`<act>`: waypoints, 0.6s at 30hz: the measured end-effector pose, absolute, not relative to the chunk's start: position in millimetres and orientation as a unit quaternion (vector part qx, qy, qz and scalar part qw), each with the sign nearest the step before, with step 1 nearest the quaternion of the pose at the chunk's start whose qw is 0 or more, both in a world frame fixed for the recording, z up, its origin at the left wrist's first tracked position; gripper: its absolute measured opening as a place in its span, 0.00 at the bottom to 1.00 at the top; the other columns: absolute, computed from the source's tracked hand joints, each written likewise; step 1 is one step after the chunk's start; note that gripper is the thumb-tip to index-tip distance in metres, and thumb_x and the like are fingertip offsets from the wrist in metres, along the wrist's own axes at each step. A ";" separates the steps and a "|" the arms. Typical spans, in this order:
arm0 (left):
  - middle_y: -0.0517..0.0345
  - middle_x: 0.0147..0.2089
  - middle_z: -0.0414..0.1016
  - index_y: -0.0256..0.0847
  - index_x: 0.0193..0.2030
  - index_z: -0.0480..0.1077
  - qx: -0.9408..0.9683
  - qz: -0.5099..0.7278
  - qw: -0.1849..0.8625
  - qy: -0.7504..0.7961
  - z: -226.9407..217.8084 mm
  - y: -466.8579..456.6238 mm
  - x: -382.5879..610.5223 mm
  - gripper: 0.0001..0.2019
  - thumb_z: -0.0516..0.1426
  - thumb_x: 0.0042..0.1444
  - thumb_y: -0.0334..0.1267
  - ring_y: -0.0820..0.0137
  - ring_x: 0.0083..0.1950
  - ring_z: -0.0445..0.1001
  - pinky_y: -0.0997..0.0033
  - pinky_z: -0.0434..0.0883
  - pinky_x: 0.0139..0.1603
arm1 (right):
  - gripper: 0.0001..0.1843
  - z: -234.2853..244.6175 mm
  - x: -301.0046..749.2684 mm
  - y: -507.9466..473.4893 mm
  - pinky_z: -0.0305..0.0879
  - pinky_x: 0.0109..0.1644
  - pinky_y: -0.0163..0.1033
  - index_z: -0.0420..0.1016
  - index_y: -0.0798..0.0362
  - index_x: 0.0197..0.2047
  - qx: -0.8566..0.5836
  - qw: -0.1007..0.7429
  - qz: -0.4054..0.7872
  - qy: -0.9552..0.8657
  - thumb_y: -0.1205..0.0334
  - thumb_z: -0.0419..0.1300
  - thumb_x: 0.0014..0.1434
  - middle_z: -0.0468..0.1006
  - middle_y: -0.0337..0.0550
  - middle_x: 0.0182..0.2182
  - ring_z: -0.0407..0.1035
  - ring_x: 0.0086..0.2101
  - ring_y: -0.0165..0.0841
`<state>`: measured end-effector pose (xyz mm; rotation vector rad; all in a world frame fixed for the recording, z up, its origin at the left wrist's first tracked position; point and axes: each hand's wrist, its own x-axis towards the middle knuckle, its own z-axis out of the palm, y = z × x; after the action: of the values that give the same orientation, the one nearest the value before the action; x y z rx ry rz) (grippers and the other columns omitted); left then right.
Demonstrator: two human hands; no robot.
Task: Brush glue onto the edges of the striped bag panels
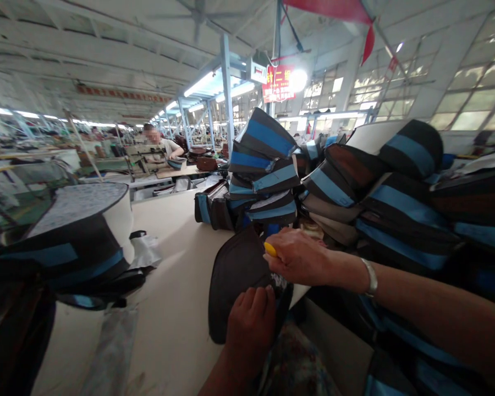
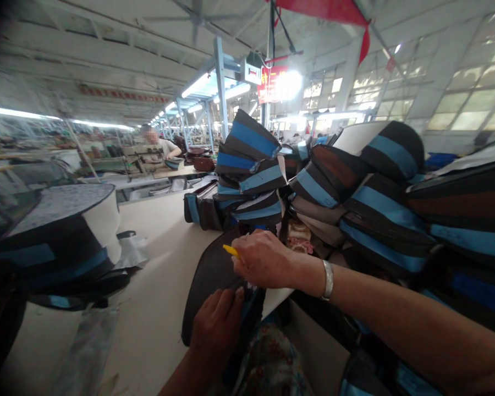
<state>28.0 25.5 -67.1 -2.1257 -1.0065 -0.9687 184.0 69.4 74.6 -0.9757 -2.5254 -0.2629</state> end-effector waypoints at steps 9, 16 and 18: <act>0.53 0.33 0.71 0.36 0.44 0.71 -0.776 -0.442 0.230 -0.387 -50.6 25.1 -2.2 0.08 0.54 0.59 0.25 0.69 0.33 0.70 0.70 0.69 0.34 | 0.08 71.7 198.5 79.4 0.58 0.32 0.35 0.73 0.54 0.30 -0.378 0.459 0.131 -0.793 0.60 0.59 0.60 0.72 0.39 0.24 0.64 0.25 0.30; 0.61 0.35 0.74 0.43 0.43 0.70 -0.652 -0.506 0.049 -0.563 -26.1 20.0 -60.8 0.09 0.60 0.57 0.41 0.72 0.32 0.74 0.74 0.72 0.34 | 0.09 13.0 187.0 59.6 0.70 0.37 0.40 0.76 0.56 0.27 -0.197 0.492 0.755 -0.386 0.60 0.61 0.56 0.60 0.28 0.09 0.43 0.11 0.21; 0.60 0.36 0.75 0.43 0.43 0.70 -0.629 -0.510 0.063 -0.584 -30.5 22.0 -70.7 0.08 0.59 0.58 0.42 0.70 0.34 0.75 0.72 0.73 0.36 | 0.09 -1.7 166.3 51.7 0.68 0.51 0.50 0.77 0.57 0.28 -0.126 0.485 0.792 -0.348 0.63 0.60 0.56 0.62 0.29 0.09 0.45 0.12 0.20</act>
<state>-70.7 22.0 -30.5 -1.9003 -1.7628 -1.5394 166.3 51.7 -1.7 -0.3079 -0.8484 1.9285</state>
